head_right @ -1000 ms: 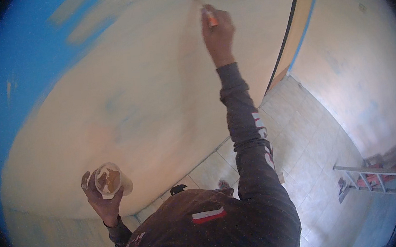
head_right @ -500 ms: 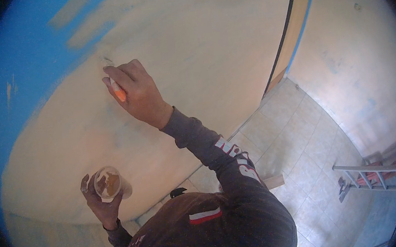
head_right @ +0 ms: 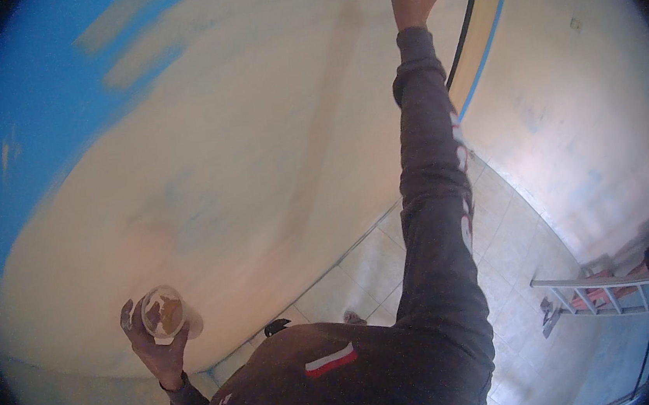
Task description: The person paints a ceiling using a paintbrush and a small container of beige paint. They repeatedly dip the brush into the container and apply paint to the ceiling surface in broad strokes.
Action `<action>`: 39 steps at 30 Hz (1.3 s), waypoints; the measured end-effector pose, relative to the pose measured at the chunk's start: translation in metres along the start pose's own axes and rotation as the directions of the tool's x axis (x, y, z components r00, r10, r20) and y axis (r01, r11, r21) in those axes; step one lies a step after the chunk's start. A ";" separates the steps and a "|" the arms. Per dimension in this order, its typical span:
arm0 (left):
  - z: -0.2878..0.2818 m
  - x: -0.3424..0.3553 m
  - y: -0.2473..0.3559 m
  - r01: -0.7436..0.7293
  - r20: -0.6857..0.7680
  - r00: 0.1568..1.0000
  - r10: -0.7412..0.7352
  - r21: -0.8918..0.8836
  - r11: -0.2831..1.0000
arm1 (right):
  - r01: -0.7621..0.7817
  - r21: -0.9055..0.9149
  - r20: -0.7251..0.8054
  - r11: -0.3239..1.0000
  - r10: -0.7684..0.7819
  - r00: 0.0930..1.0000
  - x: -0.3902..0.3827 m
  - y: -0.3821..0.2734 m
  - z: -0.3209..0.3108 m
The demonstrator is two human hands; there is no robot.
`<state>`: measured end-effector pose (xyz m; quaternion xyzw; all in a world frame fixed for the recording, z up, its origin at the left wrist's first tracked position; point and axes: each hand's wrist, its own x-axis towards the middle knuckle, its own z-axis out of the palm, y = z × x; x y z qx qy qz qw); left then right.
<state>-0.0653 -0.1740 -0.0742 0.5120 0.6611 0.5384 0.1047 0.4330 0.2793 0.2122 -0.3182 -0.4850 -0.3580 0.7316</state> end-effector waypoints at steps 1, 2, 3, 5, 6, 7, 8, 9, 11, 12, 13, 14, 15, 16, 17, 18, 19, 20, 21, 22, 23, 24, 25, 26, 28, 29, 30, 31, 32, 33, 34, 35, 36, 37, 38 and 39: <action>0.002 0.001 0.001 0.008 -0.008 1.000 -0.008 -0.029 1.000 | 0.067 -0.004 0.009 0.998 -0.067 0.998 0.008 0.016 0.009; 0.004 0.001 0.002 0.019 -0.019 1.000 -0.020 -0.055 0.998 | 0.017 -0.002 0.075 1.000 -0.017 0.997 0.012 0.024 0.018; 0.005 0.001 0.003 0.028 -0.028 0.999 -0.030 -0.083 0.996 | -0.031 -0.006 0.140 1.000 0.031 0.990 0.016 0.032 0.025; 0.004 0.003 0.004 0.023 -0.032 0.999 -0.026 -0.075 0.997 | -0.062 0.009 0.202 0.998 0.059 0.978 0.017 0.021 0.029; 0.003 0.004 0.005 0.019 -0.031 0.999 -0.021 -0.075 0.997 | -0.038 0.027 0.199 0.999 0.032 0.980 0.016 0.014 0.031; 0.003 0.005 0.005 0.018 -0.031 0.999 -0.021 -0.077 0.997 | -0.014 0.045 0.195 0.999 0.005 0.981 0.015 -0.001 0.029; 0.004 0.006 0.005 0.016 -0.028 0.999 -0.018 -0.081 0.997 | -0.005 0.048 0.188 0.999 -0.004 0.982 0.014 -0.014 0.026; 0.005 0.007 0.004 0.013 -0.024 1.000 -0.015 -0.086 0.996 | 0.005 0.050 0.181 0.999 -0.014 0.983 0.013 -0.029 0.024; 0.004 0.003 0.006 0.018 -0.041 0.999 -0.021 -0.069 0.997 | -0.033 0.067 0.203 0.997 0.019 0.979 -0.007 -0.061 0.032; 0.005 0.003 0.006 0.016 -0.041 0.999 -0.019 -0.071 0.997 | 0.023 0.090 0.175 0.996 -0.038 0.984 -0.012 -0.073 0.036; 0.005 0.001 0.004 0.017 -0.042 0.999 -0.020 -0.074 0.997 | 0.079 0.114 0.146 0.990 -0.095 0.985 -0.018 -0.086 0.040; 0.006 0.001 0.001 0.014 -0.038 0.999 -0.017 -0.078 0.997 | 0.079 0.121 0.147 0.990 -0.097 0.984 -0.022 -0.099 0.039; 0.007 0.000 -0.001 0.013 -0.035 0.999 -0.016 -0.081 0.997 | 0.078 0.129 0.150 0.989 -0.097 0.984 -0.025 -0.115 0.038; 0.006 -0.003 -0.003 0.016 -0.042 0.999 -0.019 -0.074 0.997 | 0.111 0.169 0.132 0.979 -0.134 0.982 -0.030 -0.134 0.038; 0.006 -0.005 -0.005 0.015 -0.042 0.999 -0.018 -0.072 0.997 | 0.149 0.198 0.112 0.969 -0.174 0.978 -0.033 -0.150 0.035; 0.006 -0.006 -0.006 0.014 -0.044 0.999 -0.017 -0.068 0.998 | 0.138 0.216 0.130 0.967 -0.168 0.977 -0.040 -0.162 0.036; 0.007 -0.006 -0.006 0.015 -0.043 0.999 -0.018 -0.075 0.997 | 0.127 0.232 0.148 0.964 -0.164 0.975 -0.045 -0.174 0.036; 0.008 -0.006 -0.007 0.019 -0.042 0.999 -0.022 -0.079 0.997 | 0.137 0.260 0.154 0.956 -0.181 0.971 -0.050 -0.188 0.034; 0.008 -0.006 -0.008 0.022 -0.042 0.999 -0.025 -0.084 0.996 | 0.147 0.289 0.159 0.946 -0.199 0.967 -0.054 -0.202 0.031; 0.008 -0.007 -0.010 0.024 -0.047 0.998 -0.029 -0.089 0.996 | 0.151 0.301 0.175 0.942 -0.210 0.962 -0.059 -0.217 0.031; 0.008 -0.007 -0.010 0.024 -0.047 0.998 -0.028 -0.096 0.995 | 0.158 0.307 0.191 0.938 -0.224 0.956 -0.061 -0.230 0.030; 0.009 -0.006 -0.011 0.023 -0.047 0.998 -0.028 -0.103 0.994 | 0.169 0.322 0.189 0.932 -0.238 0.953 -0.062 -0.240 0.028; 0.009 -0.004 -0.012 0.017 -0.044 0.999 -0.021 -0.090 0.996 | 0.181 0.335 0.187 0.925 -0.254 0.949 -0.061 -0.249 0.025; 0.009 -0.002 -0.012 0.013 -0.043 0.999 -0.017 -0.073 0.997 | 0.190 0.352 0.185 0.917 -0.267 0.946 -0.061 -0.258 0.024; 0.009 0.001 -0.009 0.014 -0.043 0.999 -0.016 -0.042 0.999 | 0.180 0.419 0.176 0.890 -0.274 0.945 -0.061 -0.273 0.022; 0.010 0.003 -0.005 0.019 -0.043 0.999 -0.020 -0.027 0.999 | 0.176 0.451 0.174 0.875 -0.279 0.944 -0.060 -0.280 0.021; 0.011 0.005 -0.002 0.024 -0.044 0.999 -0.025 -0.013 1.000 | 0.168 0.485 0.178 0.858 -0.286 0.942 -0.060 -0.287 0.021; 0.011 0.006 0.001 0.025 -0.051 0.998 -0.026 -0.019 1.000 | 0.159 0.521 0.182 0.838 -0.292 0.939 -0.059 -0.295 0.022; 0.011 0.006 0.004 0.025 -0.058 0.998 -0.027 -0.026 0.999 | 0.149 0.557 0.186 0.817 -0.298 0.936 -0.060 -0.302 0.025; 0.011 0.006 0.006 0.026 -0.066 0.997 -0.028 -0.033 0.999 | 0.176 0.542 0.158 0.822 -0.305 0.939 -0.061 -0.311 0.028; 0.012 0.008 0.010 0.032 -0.068 0.997 -0.034 -0.031 0.999 | 0.197 0.525 0.133 0.828 -0.308 0.942 -0.062 -0.317 0.032; 0.012 0.009 0.014 0.037 -0.071 0.997 -0.039 -0.029 0.999 | 0.218 0.507 0.107 0.834 -0.311 0.944 -0.063 -0.322 0.038; 0.012 0.010 0.018 0.044 -0.074 0.996 -0.045 -0.026 0.999 | 0.267 0.513 0.072 0.816 -0.351 0.934 -0.063 -0.326 0.044; 0.012 0.011 0.019 0.026 -0.070 0.997 -0.027 -0.015 1.000 | 0.321 0.516 0.034 0.794 -0.393 0.919 -0.063 -0.332 0.048; 0.012 0.011 0.021 0.010 -0.066 0.998 -0.010 -0.003 1.000 | 0.373 0.517 -0.004 0.770 -0.433 0.901 -0.062 -0.337 0.051; 0.011 0.012 0.024 -0.007 -0.063 0.998 0.007 0.009 1.000 | 0.380 0.503 0.008 0.776 -0.444 0.896 -0.062 -0.342 0.050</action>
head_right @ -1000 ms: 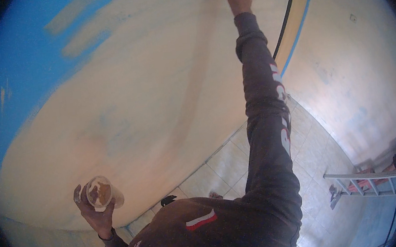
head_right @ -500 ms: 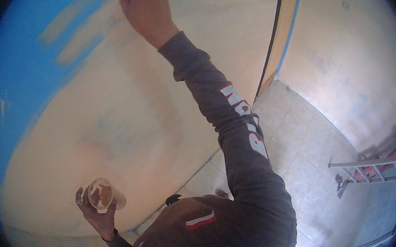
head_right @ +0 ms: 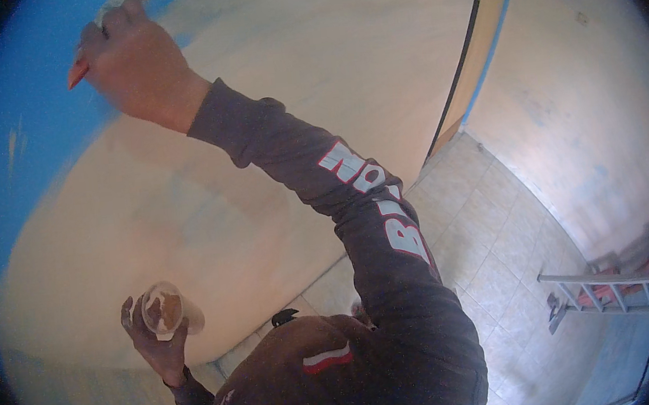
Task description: The person paints a ceiling using a paintbrush and a small container of beige paint. They repeatedly dip the brush into the container and apply paint to the ceiling surface in broad strokes.
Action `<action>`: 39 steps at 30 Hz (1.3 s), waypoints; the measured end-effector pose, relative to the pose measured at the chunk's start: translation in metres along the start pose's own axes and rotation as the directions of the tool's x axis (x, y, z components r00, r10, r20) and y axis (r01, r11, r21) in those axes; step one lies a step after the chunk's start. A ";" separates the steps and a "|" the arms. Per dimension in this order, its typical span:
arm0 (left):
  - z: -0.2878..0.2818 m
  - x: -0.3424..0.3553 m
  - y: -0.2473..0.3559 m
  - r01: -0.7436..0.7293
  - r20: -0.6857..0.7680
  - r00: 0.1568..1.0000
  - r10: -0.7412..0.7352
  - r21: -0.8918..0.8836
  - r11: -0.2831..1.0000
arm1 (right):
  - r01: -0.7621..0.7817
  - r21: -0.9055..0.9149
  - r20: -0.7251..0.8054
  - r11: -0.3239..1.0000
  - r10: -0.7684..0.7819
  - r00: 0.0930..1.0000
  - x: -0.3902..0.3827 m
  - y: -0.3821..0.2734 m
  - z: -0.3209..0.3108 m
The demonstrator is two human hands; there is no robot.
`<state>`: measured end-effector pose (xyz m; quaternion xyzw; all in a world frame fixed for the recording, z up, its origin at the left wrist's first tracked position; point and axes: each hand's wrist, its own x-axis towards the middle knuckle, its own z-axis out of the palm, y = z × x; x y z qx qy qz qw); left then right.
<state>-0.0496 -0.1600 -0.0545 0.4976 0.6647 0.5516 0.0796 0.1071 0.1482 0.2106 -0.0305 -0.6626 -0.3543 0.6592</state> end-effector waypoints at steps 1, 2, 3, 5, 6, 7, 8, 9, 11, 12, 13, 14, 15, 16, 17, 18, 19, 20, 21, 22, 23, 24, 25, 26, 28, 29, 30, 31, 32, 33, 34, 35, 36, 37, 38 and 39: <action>-0.001 0.000 0.002 -0.022 0.000 1.000 0.022 0.023 0.999 | 0.005 -0.012 0.016 1.000 -0.005 1.000 0.003 -0.010 -0.001; -0.002 0.000 0.005 -0.044 0.000 0.999 0.044 0.047 0.998 | 0.011 -0.024 0.032 1.000 -0.010 0.999 0.006 -0.019 -0.002; -0.002 0.000 0.008 -0.065 0.001 0.998 0.065 0.071 0.995 | -0.055 0.022 0.017 0.998 0.055 0.998 0.006 -0.027 0.001; 0.001 -0.002 0.014 -0.026 0.010 1.000 0.026 0.019 0.999 | -0.184 0.121 -0.004 0.975 0.186 0.983 0.006 -0.043 0.008; 0.002 -0.004 0.017 -0.007 0.015 1.000 0.007 -0.007 1.000 | -0.150 0.171 -0.030 0.974 0.157 0.987 0.008 -0.043 0.006; 0.003 -0.006 0.019 -0.008 0.010 1.000 0.009 -0.031 0.999 | -0.112 0.220 -0.061 0.969 0.128 0.990 0.012 -0.041 0.004; 0.003 -0.009 0.021 -0.010 0.005 1.000 0.011 -0.055 0.998 | -0.073 0.267 -0.093 0.961 0.101 0.991 0.016 -0.040 0.002; 0.002 -0.011 0.023 -0.013 0.000 1.000 0.013 -0.079 0.997 | -0.115 0.324 -0.139 0.939 0.167 0.976 0.022 -0.042 0.001; 0.001 -0.015 0.029 -0.011 0.000 1.000 0.011 -0.024 1.000 | -0.183 0.438 -0.216 0.880 0.301 0.929 0.034 -0.048 0.000; -0.001 -0.016 0.031 -0.009 0.000 1.000 0.009 0.005 1.000 | -0.237 0.542 -0.150 0.807 0.370 0.917 0.035 -0.049 0.000; 0.001 -0.020 0.032 -0.012 -0.003 1.000 0.012 0.007 1.000 | -0.288 0.634 -0.073 0.718 0.427 0.901 0.034 -0.048 -0.002; 0.002 -0.023 0.031 -0.015 -0.006 1.000 0.015 0.010 1.000 | -0.337 0.713 0.010 0.615 0.472 0.882 0.033 -0.047 -0.003; 0.003 -0.025 0.031 -0.018 -0.009 1.000 0.018 0.014 1.000 | -0.391 0.684 0.060 0.616 0.487 0.871 0.027 -0.041 -0.001; 0.007 -0.026 0.029 -0.004 -0.009 1.000 0.004 0.011 1.000 | -0.444 0.650 0.108 0.617 0.503 0.858 0.016 -0.029 0.003; 0.010 -0.025 0.027 0.010 -0.008 1.000 -0.010 0.008 1.000 | -0.494 0.612 0.156 0.617 0.518 0.841 0.007 -0.015 0.004; 0.010 -0.025 0.026 0.026 -0.011 1.000 -0.026 0.006 1.000 | -0.524 0.638 0.244 0.564 0.497 0.833 0.002 0.001 -0.004; 0.008 -0.023 0.026 0.024 -0.006 1.000 -0.024 -0.015 1.000 | -0.555 0.654 0.328 0.514 0.468 0.820 0.000 0.019 -0.016; 0.004 -0.022 0.025 0.025 -0.005 1.000 -0.025 -0.033 0.999 | -0.494 0.658 0.208 0.568 0.494 0.844 0.000 0.026 -0.020; -0.004 -0.022 0.024 0.036 -0.013 0.999 -0.037 -0.044 0.998 | -0.679 0.457 0.391 0.575 0.555 0.734 0.000 0.038 -0.027; -0.012 -0.020 0.022 0.042 -0.009 0.999 -0.042 -0.034 0.999 | -0.542 0.527 0.226 0.654 0.507 0.832 0.001 0.046 -0.026; -0.021 -0.018 0.020 0.043 -0.001 0.999 -0.043 -0.027 0.999 | -0.589 0.427 0.272 0.687 0.523 0.808 0.003 0.058 -0.034; -0.027 -0.014 0.017 0.039 0.013 0.999 -0.039 -0.025 0.999 | -0.553 0.436 0.238 0.710 0.502 0.832 0.004 0.071 -0.039; -0.032 -0.011 0.013 0.034 0.015 0.999 -0.033 -0.033 0.999 | -0.519 0.445 0.199 0.730 0.485 0.852 0.002 0.080 -0.044; -0.036 -0.008 0.009 0.029 0.017 0.999 -0.028 -0.041 0.999 | -0.572 0.446 0.225 0.688 0.532 0.816 0.001 0.086 -0.050; -0.036 -0.003 0.000 0.018 0.014 1.000 -0.017 -0.043 0.999 | -0.640 0.414 0.244 0.648 0.598 0.763 -0.001 0.094 -0.059; -0.034 -0.001 -0.006 0.012 0.009 1.000 -0.012 -0.038 0.999 | -0.656 0.381 0.235 0.651 0.618 0.750 -0.002 0.096 -0.062; -0.032 0.000 -0.009 0.008 0.001 1.000 -0.008 -0.030 1.000 | -0.673 0.352 0.227 0.651 0.638 0.736 -0.005 0.100 -0.063; -0.030 0.002 -0.012 0.006 0.009 1.000 -0.005 -0.038 0.999 | -0.676 0.323 0.208 0.663 0.647 0.734 -0.011 0.106 -0.067; -0.027 0.003 -0.015 0.004 0.016 1.000 -0.003 -0.046 0.999 | -0.678 0.294 0.190 0.673 0.654 0.732 -0.017 0.114 -0.069; -0.025 0.004 -0.017 0.003 0.022 1.000 -0.002 -0.054 0.999 | -0.680 0.266 0.172 0.683 0.661 0.731 -0.023 0.120 -0.072; -0.025 0.005 -0.017 0.011 0.026 1.000 -0.009 -0.058 0.998 | -0.674 0.265 0.151 0.689 0.661 0.735 -0.028 0.125 -0.074; -0.024 0.006 -0.018 0.018 0.029 0.999 -0.017 -0.062 0.998 | -0.667 0.265 0.130 0.696 0.660 0.740 -0.033 0.129 -0.076; -0.023 0.006 -0.018 0.027 0.033 0.999 -0.024 -0.067 0.997 | -0.660 0.265 0.109 0.703 0.659 0.744 -0.039 0.135 -0.078; -0.022 0.008 -0.018 0.025 0.034 0.999 -0.023 -0.051 0.998 | -0.661 0.203 0.116 0.722 0.653 0.749 -0.046 0.145 -0.084; -0.020 0.013 -0.017 0.013 0.050 0.999 -0.011 -0.051 0.999 | -0.601 0.158 0.073 0.783 0.598 0.798 -0.046 0.157 -0.097; -0.018 0.018 -0.016 0.001 0.066 0.998 0.002 -0.051 0.999 | -0.536 0.106 0.035 0.837 0.536 0.844 -0.045 0.168 -0.110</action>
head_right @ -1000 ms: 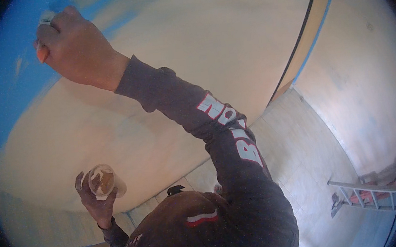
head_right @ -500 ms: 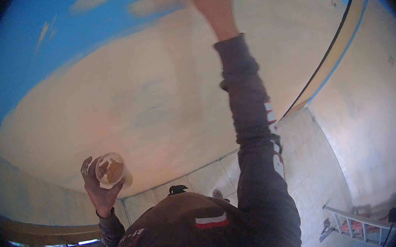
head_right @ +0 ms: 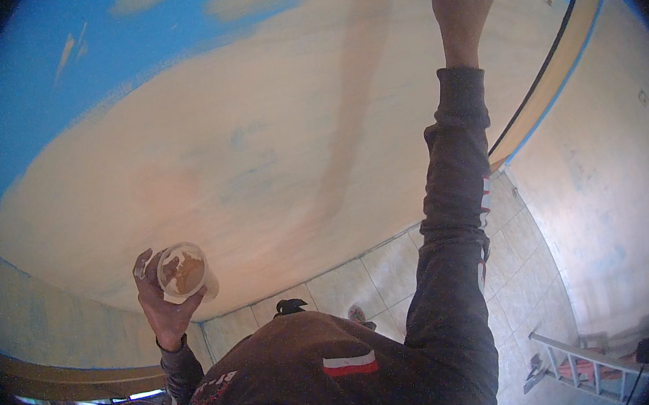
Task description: The person paints a ceiling using a paintbrush and a small container of beige paint. They repeatedly dip the brush into the container and apply paint to the ceiling surface in broad strokes.
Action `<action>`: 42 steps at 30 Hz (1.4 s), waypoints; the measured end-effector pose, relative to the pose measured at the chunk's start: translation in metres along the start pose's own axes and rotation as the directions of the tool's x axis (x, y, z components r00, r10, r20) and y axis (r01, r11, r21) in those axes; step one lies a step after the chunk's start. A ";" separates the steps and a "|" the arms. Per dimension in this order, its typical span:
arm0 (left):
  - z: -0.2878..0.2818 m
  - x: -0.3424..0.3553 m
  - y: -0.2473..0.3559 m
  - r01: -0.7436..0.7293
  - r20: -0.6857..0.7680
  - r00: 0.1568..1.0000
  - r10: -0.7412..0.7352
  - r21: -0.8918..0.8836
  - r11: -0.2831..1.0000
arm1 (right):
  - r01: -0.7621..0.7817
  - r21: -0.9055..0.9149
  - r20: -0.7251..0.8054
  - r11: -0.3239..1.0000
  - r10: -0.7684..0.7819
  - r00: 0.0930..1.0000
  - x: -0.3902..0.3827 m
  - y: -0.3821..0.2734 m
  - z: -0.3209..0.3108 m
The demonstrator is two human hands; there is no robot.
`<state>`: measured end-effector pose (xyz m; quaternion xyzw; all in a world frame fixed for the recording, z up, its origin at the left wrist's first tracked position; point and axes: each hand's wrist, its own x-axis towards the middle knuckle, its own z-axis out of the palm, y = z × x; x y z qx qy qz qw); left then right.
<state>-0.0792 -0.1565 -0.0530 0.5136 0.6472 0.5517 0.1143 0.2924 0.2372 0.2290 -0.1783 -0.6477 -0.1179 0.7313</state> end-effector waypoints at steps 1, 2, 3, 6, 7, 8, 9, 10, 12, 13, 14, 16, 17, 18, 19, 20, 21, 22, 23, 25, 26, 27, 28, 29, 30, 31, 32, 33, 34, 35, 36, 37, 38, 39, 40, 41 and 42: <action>0.002 -0.001 0.003 0.002 -0.008 1.000 -0.002 0.015 1.000 | -0.001 0.034 -0.031 0.999 0.002 1.000 -0.002 0.003 0.001; 0.004 -0.001 0.006 0.003 -0.014 1.000 -0.003 0.028 1.000 | 0.001 0.065 -0.063 0.998 0.004 0.998 -0.003 0.003 0.001; 0.006 -0.002 0.008 0.004 -0.018 1.000 -0.003 0.041 0.999 | -0.063 0.154 -0.094 0.986 0.078 0.992 -0.007 0.002 0.001; 0.012 -0.002 0.014 0.026 -0.025 0.999 -0.025 0.033 0.999 | -0.193 0.373 -0.110 0.908 0.250 0.962 -0.012 -0.033 0.020; 0.013 -0.002 0.015 0.014 -0.021 1.000 -0.013 0.055 0.998 | -0.227 0.436 -0.101 0.871 0.298 0.949 -0.016 -0.047 0.032; 0.014 -0.001 0.016 0.001 -0.014 1.000 0.001 0.074 0.997 | -0.247 0.456 -0.002 0.855 0.279 0.960 -0.023 -0.059 0.042; 0.015 -0.001 0.017 -0.014 -0.008 1.000 0.015 0.096 0.995 | -0.271 0.475 0.096 0.837 0.256 0.962 -0.029 -0.070 0.053; 0.016 -0.001 0.018 -0.006 -0.012 1.000 0.007 0.072 0.997 | -0.256 0.457 0.143 0.852 0.214 0.966 -0.033 -0.076 0.067; 0.016 -0.003 0.016 0.017 -0.028 0.999 -0.017 0.028 0.999 | -0.213 0.476 0.194 0.853 0.134 0.972 -0.040 -0.093 0.095; 0.016 -0.005 0.015 0.026 -0.033 0.999 -0.025 0.020 0.999 | -0.183 0.508 0.194 0.842 0.095 0.976 -0.040 -0.101 0.101; 0.017 -0.007 0.014 0.034 -0.038 0.999 -0.034 0.013 0.999 | -0.178 0.474 0.200 0.862 0.091 0.976 -0.041 -0.096 0.100; 0.016 -0.010 0.013 0.053 -0.037 0.998 -0.053 -0.006 0.999 | -0.166 0.404 0.212 0.899 0.085 0.974 -0.042 -0.074 0.097; 0.014 -0.012 0.013 0.063 -0.033 0.997 -0.064 -0.017 0.998 | -0.175 0.372 0.219 0.912 0.097 0.971 -0.039 -0.061 0.091; 0.012 -0.013 0.013 0.074 -0.029 0.997 -0.075 -0.028 0.997 | -0.184 0.339 0.225 0.923 0.111 0.968 -0.036 -0.045 0.080; 0.010 -0.013 0.010 0.063 -0.027 0.998 -0.064 -0.023 0.998 | -0.194 0.305 0.230 0.932 0.125 0.965 -0.031 -0.032 0.069; 0.007 -0.013 0.006 0.055 -0.026 0.998 -0.055 -0.019 0.998 | -0.231 0.295 0.196 0.927 0.178 0.964 -0.026 -0.026 0.062; 0.005 -0.012 0.003 0.047 -0.025 0.999 -0.047 -0.014 0.999 | -0.268 0.287 0.162 0.920 0.230 0.960 -0.022 -0.020 0.055; 0.005 -0.011 0.002 0.046 -0.025 0.999 -0.047 -0.021 0.999 | -0.269 0.337 0.156 0.903 0.228 0.961 -0.016 -0.008 0.044; 0.004 -0.011 0.002 0.049 -0.032 0.998 -0.050 -0.026 0.998 | -0.269 0.391 0.152 0.880 0.226 0.962 -0.011 0.003 0.035; 0.002 -0.012 0.003 0.052 -0.036 0.998 -0.053 -0.023 0.998 | -0.308 0.360 0.137 0.880 0.277 0.951 -0.006 0.022 0.015; 0.002 -0.013 0.003 0.053 -0.036 0.998 -0.053 -0.018 0.998 | -0.328 0.346 0.130 0.879 0.302 0.945 -0.003 0.029 0.008; 0.001 -0.015 0.003 0.054 -0.036 0.998 -0.055 -0.012 0.998 | -0.327 0.324 0.125 0.888 0.303 0.945 0.000 0.036 0.002; 0.001 -0.015 0.003 0.045 -0.033 0.998 -0.046 -0.015 0.999 | -0.322 0.293 0.117 0.900 0.301 0.946 0.005 0.035 -0.006; 0.001 -0.015 0.003 0.036 -0.031 0.999 -0.037 -0.018 0.999 | -0.318 0.262 0.109 0.911 0.299 0.948 0.008 0.034 -0.011; 0.001 -0.016 0.003 0.028 -0.028 0.999 -0.028 -0.022 0.999 | -0.290 0.206 0.063 0.935 0.283 0.957 0.011 0.031 -0.016; 0.001 -0.018 0.002 0.016 -0.032 0.999 -0.016 0.011 1.000 | -0.253 0.161 0.039 0.954 0.250 0.967 0.010 0.033 -0.019; 0.002 -0.020 0.001 0.004 -0.034 0.999 -0.002 0.042 0.999 | -0.216 0.115 0.017 0.970 0.215 0.976 0.011 0.039 -0.025; 0.002 -0.022 0.000 -0.009 -0.035 0.999 0.012 0.073 0.997 | -0.178 0.066 -0.004 0.982 0.179 0.984 0.013 0.045 -0.032; 0.003 -0.023 -0.002 -0.015 -0.026 1.000 0.017 0.083 0.996 | -0.188 0.026 -0.061 0.982 0.190 0.980 0.015 0.050 -0.046; 0.004 -0.026 -0.004 -0.012 -0.027 1.000 0.015 0.102 0.995 | -0.205 0.000 -0.114 0.979 0.204 0.972 0.014 0.058 -0.054; 0.005 -0.029 -0.007 -0.011 -0.027 1.000 0.014 0.120 0.993 | -0.223 -0.026 -0.167 0.975 0.215 0.962 0.013 0.066 -0.061; 0.006 -0.031 -0.009 -0.001 -0.029 1.000 0.003 0.096 0.995 | -0.108 -0.105 -0.220 0.989 0.083 0.972 0.012 0.075 -0.066; 0.006 -0.032 -0.011 0.009 -0.030 1.000 -0.007 0.072 0.997 | 0.005 -0.189 -0.260 0.982 -0.055 0.964 0.010 0.084 -0.070; 0.007 -0.033 -0.013 0.019 -0.030 0.999 -0.018 0.047 0.999 | 0.112 -0.277 -0.287 0.954 -0.193 0.938 0.007 0.092 -0.074; 0.008 -0.034 -0.016 0.026 -0.028 0.999 -0.025 0.040 0.999 | 0.001 -0.403 -0.269 0.915 -0.119 0.956 0.003 0.095 -0.079; 0.009 -0.034 -0.019 0.033 -0.026 0.999 -0.032 0.033 0.999 | 0.010 -0.434 -0.234 0.901 -0.124 0.964 0.002 0.100 -0.079; 0.011 -0.034 -0.022 0.040 -0.024 0.999 -0.040 0.025 0.999 | 0.021 -0.464 -0.200 0.886 -0.127 0.972 0.002 0.106 -0.074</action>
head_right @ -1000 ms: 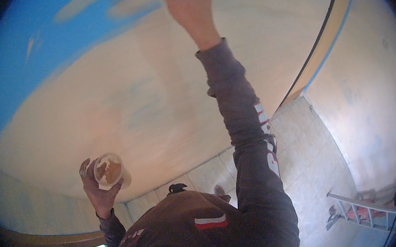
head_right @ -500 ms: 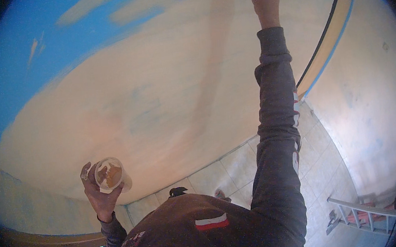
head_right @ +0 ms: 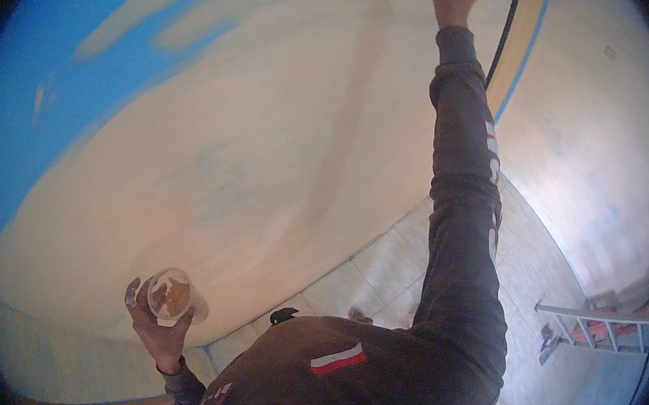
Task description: The person paints a ceiling using a paintbrush and a small container of beige paint. They repeatedly dip the brush into the container and apply paint to the ceiling surface in broad strokes.
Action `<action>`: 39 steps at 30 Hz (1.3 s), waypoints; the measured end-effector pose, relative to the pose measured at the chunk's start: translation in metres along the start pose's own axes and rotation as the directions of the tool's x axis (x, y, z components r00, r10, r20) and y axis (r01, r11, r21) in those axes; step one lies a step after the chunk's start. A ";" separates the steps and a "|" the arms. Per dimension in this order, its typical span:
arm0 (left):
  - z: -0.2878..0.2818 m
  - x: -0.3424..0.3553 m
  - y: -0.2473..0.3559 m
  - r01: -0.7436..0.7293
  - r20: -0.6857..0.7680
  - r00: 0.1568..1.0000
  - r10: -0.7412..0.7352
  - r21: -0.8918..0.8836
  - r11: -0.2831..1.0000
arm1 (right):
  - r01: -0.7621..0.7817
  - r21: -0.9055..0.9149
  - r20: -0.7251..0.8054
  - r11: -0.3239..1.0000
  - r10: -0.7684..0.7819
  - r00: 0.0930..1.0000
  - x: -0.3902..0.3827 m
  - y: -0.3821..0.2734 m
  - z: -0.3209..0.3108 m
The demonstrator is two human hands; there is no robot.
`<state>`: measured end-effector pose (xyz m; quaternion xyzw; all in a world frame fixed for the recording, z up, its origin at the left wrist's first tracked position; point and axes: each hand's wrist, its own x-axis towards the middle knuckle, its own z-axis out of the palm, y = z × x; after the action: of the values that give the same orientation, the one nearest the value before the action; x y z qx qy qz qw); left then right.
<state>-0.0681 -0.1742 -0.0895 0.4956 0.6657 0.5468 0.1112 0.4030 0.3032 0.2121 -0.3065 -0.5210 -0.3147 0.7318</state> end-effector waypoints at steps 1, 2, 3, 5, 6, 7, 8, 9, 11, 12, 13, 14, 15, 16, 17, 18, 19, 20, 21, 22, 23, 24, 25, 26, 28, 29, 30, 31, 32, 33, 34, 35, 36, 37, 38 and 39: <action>0.002 -0.001 -0.003 -0.001 -0.001 1.000 0.001 -0.020 1.000 | 0.018 -0.027 0.031 0.999 -0.017 0.999 -0.003 0.000 0.007; 0.004 0.000 -0.006 -0.002 -0.001 1.000 0.002 -0.040 0.999 | 0.046 0.006 0.070 0.999 -0.046 0.996 -0.005 -0.010 0.012; 0.007 0.000 -0.009 -0.002 0.001 1.000 0.002 -0.061 0.998 | 0.073 0.040 0.109 0.997 -0.077 0.991 -0.008 -0.021 0.019; 0.008 0.004 -0.007 -0.010 0.004 1.000 0.010 -0.056 0.998 | 0.297 0.048 0.061 0.954 -0.300 0.952 -0.014 -0.035 0.040; 0.008 0.006 -0.006 -0.013 0.006 1.000 0.013 -0.052 0.999 | 0.253 0.036 0.111 0.967 -0.255 0.960 -0.019 -0.049 0.043; 0.008 0.008 -0.006 -0.005 0.015 1.000 0.006 -0.060 0.998 | 0.210 0.019 0.160 0.978 -0.210 0.964 -0.021 -0.064 0.043; 0.008 0.007 -0.005 0.002 0.021 1.000 -0.001 -0.069 0.998 | 0.240 0.032 0.142 0.970 -0.242 0.960 -0.022 -0.076 0.044; 0.008 0.008 -0.001 0.007 0.030 1.000 -0.005 -0.080 0.997 | 0.272 0.039 0.124 0.961 -0.275 0.953 -0.021 -0.087 0.041; 0.004 0.000 0.012 0.032 0.006 0.999 -0.031 -0.045 0.998 | 0.211 0.144 0.121 0.967 -0.228 0.966 -0.032 -0.126 0.051; 0.003 0.000 0.017 0.038 0.005 0.999 -0.038 -0.039 0.999 | 0.223 0.168 0.132 0.960 -0.246 0.960 -0.031 -0.145 0.046; 0.002 0.001 0.022 0.030 0.008 1.000 -0.029 -0.048 0.998 | 0.238 0.187 0.141 0.953 -0.266 0.954 -0.028 -0.163 0.038; 0.002 0.001 0.026 0.025 0.003 1.000 -0.024 -0.052 0.998 | 0.224 0.274 0.096 0.935 -0.259 0.961 -0.028 -0.181 0.034; 0.002 0.003 0.028 0.015 0.004 1.000 -0.015 -0.062 0.998 | 0.219 0.352 0.050 0.910 -0.252 0.967 -0.026 -0.197 0.027; 0.002 0.000 0.028 0.011 0.015 1.000 -0.010 -0.063 0.998 | 0.206 0.412 0.042 0.888 -0.245 0.969 -0.029 -0.210 0.021; 0.003 -0.003 0.026 0.009 0.024 1.000 -0.008 -0.061 0.998 | 0.190 0.472 0.035 0.861 -0.234 0.972 -0.034 -0.222 0.015; 0.003 -0.005 0.026 0.007 0.033 0.999 -0.005 -0.058 0.998 | 0.173 0.530 0.027 0.830 -0.221 0.975 -0.038 -0.230 0.007; 0.004 -0.007 0.025 0.008 0.032 0.999 -0.006 -0.054 0.998 | 0.018 0.582 0.150 0.813 -0.129 0.980 -0.044 -0.236 -0.001; 0.007 -0.007 0.025 0.008 0.033 0.999 -0.007 -0.052 0.999 | -0.140 0.610 0.276 0.780 -0.044 0.960 -0.051 -0.243 -0.010; 0.009 -0.004 0.024 0.008 0.032 0.999 -0.007 -0.048 0.999 | -0.296 0.616 0.401 0.730 0.033 0.916 -0.059 -0.248 -0.019; 0.013 0.003 0.022 -0.062 0.046 0.997 0.061 0.025 0.998 | -0.370 0.595 0.449 0.714 0.086 0.889 -0.067 -0.252 -0.030; 0.016 0.013 0.020 -0.126 0.055 0.991 0.121 0.101 0.987 | -0.444 0.578 0.499 0.685 0.133 0.856 -0.078 -0.257 -0.040; 0.019 0.023 0.018 -0.188 0.068 0.982 0.178 0.178 0.966 | -0.527 0.558 0.564 0.641 0.173 0.808 -0.091 -0.264 -0.050; 0.024 0.034 0.011 -0.234 0.087 0.971 0.221 0.213 0.949 | -0.603 0.523 0.622 0.602 0.215 0.753 -0.105 -0.269 -0.062; 0.030 0.040 0.006 -0.269 0.104 0.963 0.250 0.246 0.931 | -0.689 0.476 0.698 0.547 0.241 0.674 -0.122 -0.277 -0.075; 0.042 0.049 -0.011 -0.299 0.125 0.953 0.276 0.238 0.924 | -0.827 0.386 0.820 0.409 0.259 0.510 -0.151 -0.291 -0.096; 0.049 0.053 -0.020 -0.299 0.129 0.952 0.278 0.193 0.935 | -0.879 0.343 0.866 0.330 0.252 0.433 -0.166 -0.296 -0.106; 0.055 0.060 -0.021 -0.294 0.137 0.952 0.273 0.169 0.941 | -0.923 0.291 0.904 0.251 0.244 0.351 -0.177 -0.298 -0.111; 0.062 0.065 -0.021 -0.289 0.143 0.952 0.269 0.144 0.946 | -0.932 0.248 0.917 0.265 0.246 0.314 -0.188 -0.299 -0.112; 0.069 0.072 -0.021 -0.294 0.141 0.951 0.277 0.121 0.948 | -0.936 0.214 0.927 0.281 0.244 0.285 -0.198 -0.299 -0.111; 0.075 0.080 -0.021 -0.301 0.141 0.948 0.286 0.095 0.949 | -0.937 0.180 0.935 0.300 0.245 0.257 -0.207 -0.301 -0.108; 0.080 0.084 -0.023 -0.309 0.139 0.945 0.297 0.068 0.949 | -0.947 0.163 0.938 0.278 0.255 0.236 -0.216 -0.304 -0.105; 0.086 0.086 -0.028 -0.293 0.130 0.948 0.291 0.000 0.956 | -0.955 0.144 0.939 0.258 0.269 0.215 -0.224 -0.306 -0.102; 0.091 0.086 -0.032 -0.277 0.119 0.952 0.284 -0.069 0.958 | -0.963 0.126 0.939 0.239 0.284 0.193 -0.232 -0.309 -0.100; 0.093 0.087 -0.037 -0.262 0.113 0.954 0.277 -0.137 0.955 | -0.973 0.098 0.943 0.210 0.293 0.158 -0.240 -0.309 -0.100; 0.095 0.086 -0.045 -0.275 0.121 0.948 0.293 -0.145 0.950 | -0.981 0.069 0.946 0.181 0.302 0.122 -0.249 -0.310 -0.101; 0.095 0.081 -0.048 -0.260 0.124 0.952 0.279 -0.152 0.954 | -0.987 0.039 0.947 0.153 0.310 0.086 -0.257 -0.310 -0.103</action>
<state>-0.0676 -0.0483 -0.1343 0.6116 0.5437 0.5629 0.1161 0.1534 0.0694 -0.0239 -0.3116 -0.6058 0.5203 0.5150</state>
